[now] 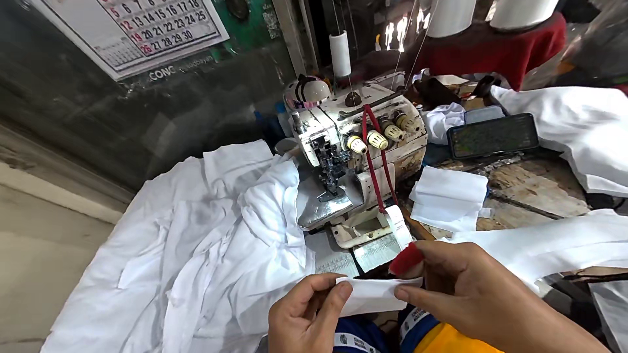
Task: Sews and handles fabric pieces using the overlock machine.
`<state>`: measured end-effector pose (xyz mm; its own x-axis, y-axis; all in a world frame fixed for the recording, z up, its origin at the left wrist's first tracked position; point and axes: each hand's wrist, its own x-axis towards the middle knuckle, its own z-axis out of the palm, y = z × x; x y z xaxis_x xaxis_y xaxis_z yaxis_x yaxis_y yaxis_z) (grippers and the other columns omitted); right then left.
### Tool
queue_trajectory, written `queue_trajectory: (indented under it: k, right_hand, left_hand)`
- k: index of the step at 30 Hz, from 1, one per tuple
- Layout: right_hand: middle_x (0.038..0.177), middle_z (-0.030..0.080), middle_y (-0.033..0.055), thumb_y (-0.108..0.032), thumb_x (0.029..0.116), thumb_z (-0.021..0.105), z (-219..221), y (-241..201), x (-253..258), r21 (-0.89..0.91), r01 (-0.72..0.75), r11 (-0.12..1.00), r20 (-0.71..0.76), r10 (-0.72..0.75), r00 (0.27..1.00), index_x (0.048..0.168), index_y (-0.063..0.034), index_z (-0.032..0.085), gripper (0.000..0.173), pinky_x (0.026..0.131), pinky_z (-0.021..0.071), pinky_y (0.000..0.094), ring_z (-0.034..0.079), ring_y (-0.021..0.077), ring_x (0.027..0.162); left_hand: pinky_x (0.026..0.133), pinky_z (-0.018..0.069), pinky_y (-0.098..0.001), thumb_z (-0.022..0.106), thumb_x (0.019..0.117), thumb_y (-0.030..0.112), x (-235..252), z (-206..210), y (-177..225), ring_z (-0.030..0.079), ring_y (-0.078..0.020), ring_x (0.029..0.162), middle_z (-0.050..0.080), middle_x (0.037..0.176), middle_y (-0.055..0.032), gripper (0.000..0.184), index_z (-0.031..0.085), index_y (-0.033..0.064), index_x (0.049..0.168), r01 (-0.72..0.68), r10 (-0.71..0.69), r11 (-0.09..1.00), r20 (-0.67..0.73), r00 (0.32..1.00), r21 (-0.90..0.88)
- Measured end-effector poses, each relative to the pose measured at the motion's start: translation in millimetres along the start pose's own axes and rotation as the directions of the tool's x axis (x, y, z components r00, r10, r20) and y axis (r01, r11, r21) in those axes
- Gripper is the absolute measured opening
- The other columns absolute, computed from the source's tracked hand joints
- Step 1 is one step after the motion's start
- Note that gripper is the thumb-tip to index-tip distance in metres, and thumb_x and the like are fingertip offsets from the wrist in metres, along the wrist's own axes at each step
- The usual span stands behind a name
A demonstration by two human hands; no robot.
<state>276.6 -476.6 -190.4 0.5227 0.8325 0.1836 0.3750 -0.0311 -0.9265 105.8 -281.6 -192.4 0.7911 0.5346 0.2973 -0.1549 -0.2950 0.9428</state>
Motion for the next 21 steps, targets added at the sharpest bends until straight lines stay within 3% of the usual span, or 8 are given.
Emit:
queue_trajectory:
  k: [3,6,8,10,12,15,21]
  right_hand:
    - [0.09,0.075,-0.0085,-0.032,0.093,0.076,3,20,1,-0.029,-0.031,0.999,0.066,0.033,0.997,0.114,-0.0209,0.072,0.025,0.056,0.0592,0.0258,0.068,0.0064,0.067]
    - [0.09,0.075,-0.0044,-0.025,0.093,0.077,2,14,6,-0.002,-0.005,1.0,0.124,0.005,0.992,0.117,-0.0163,0.071,0.026,0.062,0.0617,0.0301,0.07,0.0082,0.07]
    - [0.093,0.075,-0.0015,-0.022,0.0944,0.076,-3,-8,13,0.06,0.054,0.997,0.101,-0.06,0.993,0.123,-0.0131,0.069,0.031,0.059,0.0594,0.0297,0.068,0.0094,0.067]
    - [0.096,0.075,-0.0023,-0.025,0.0955,0.075,-3,-20,28,0.087,0.105,0.991,0.003,-0.105,0.994,0.128,-0.0137,0.067,0.035,0.052,0.0558,0.0274,0.064,0.0085,0.062]
    - [0.096,0.074,-0.0063,-0.034,0.0953,0.074,6,-7,54,0.081,0.057,0.995,-0.09,-0.05,0.995,0.124,-0.0192,0.07,0.033,0.048,0.057,0.0269,0.066,0.0086,0.06]
    - [0.089,0.073,-0.0024,-0.038,0.0951,0.071,23,27,85,0.18,-0.103,0.978,-0.094,0.121,0.988,0.108,-0.0166,0.075,0.026,0.054,0.0586,0.031,0.067,0.0126,0.064]
    - [0.083,0.071,-0.0023,-0.039,0.0955,0.071,32,39,85,0.262,-0.112,0.958,-0.102,0.143,0.984,0.103,-0.0169,0.075,0.024,0.053,0.0564,0.0304,0.065,0.0127,0.061]
  left_hand:
    - [0.071,0.0626,-0.0309,0.069,0.0951,0.002,2,5,-12,0.071,-0.0171,0.077,0.074,0.09,-0.0105,0.013,0.073,-0.0035,0.106,0.047,-0.048,0.999,0.022,0.999,0.02]
    - [0.071,0.0608,-0.031,0.063,0.0993,0.005,14,-2,-10,0.07,-0.0152,0.079,0.072,0.092,-0.0077,0.013,0.07,-0.0015,0.109,0.099,-0.104,0.994,0.149,0.983,0.037]
    - [0.075,0.0592,-0.032,0.057,0.1023,0.006,33,-13,10,0.068,-0.0146,0.084,0.07,0.098,-0.0075,0.015,0.065,-0.0024,0.112,0.025,-0.04,0.997,0.223,0.974,0.069]
    - [0.079,0.0612,-0.034,0.059,0.102,0.008,60,-17,33,0.07,-0.0154,0.087,0.071,0.099,-0.0066,0.014,0.064,-0.001,0.111,-0.096,0.064,0.984,0.201,0.977,0.149]
    - [0.077,0.0637,-0.0329,0.067,0.0983,0.016,96,-14,33,0.072,-0.0129,0.083,0.074,0.094,0.0001,0.011,0.07,0.0084,0.106,-0.222,0.192,0.923,0.124,0.973,0.315]
    - [0.072,0.0623,-0.0304,0.073,0.094,0.031,142,-12,-3,0.07,-0.0069,0.08,0.072,0.087,0.0109,0.008,0.074,0.0251,0.1,-0.212,0.197,0.819,0.086,0.977,0.533]
    - [0.074,0.0619,-0.0272,0.071,0.0949,0.027,144,-9,-14,0.071,-0.006,0.08,0.075,0.089,0.0106,0.016,0.071,0.0215,0.11,-0.244,0.244,0.803,0.074,0.967,0.544]
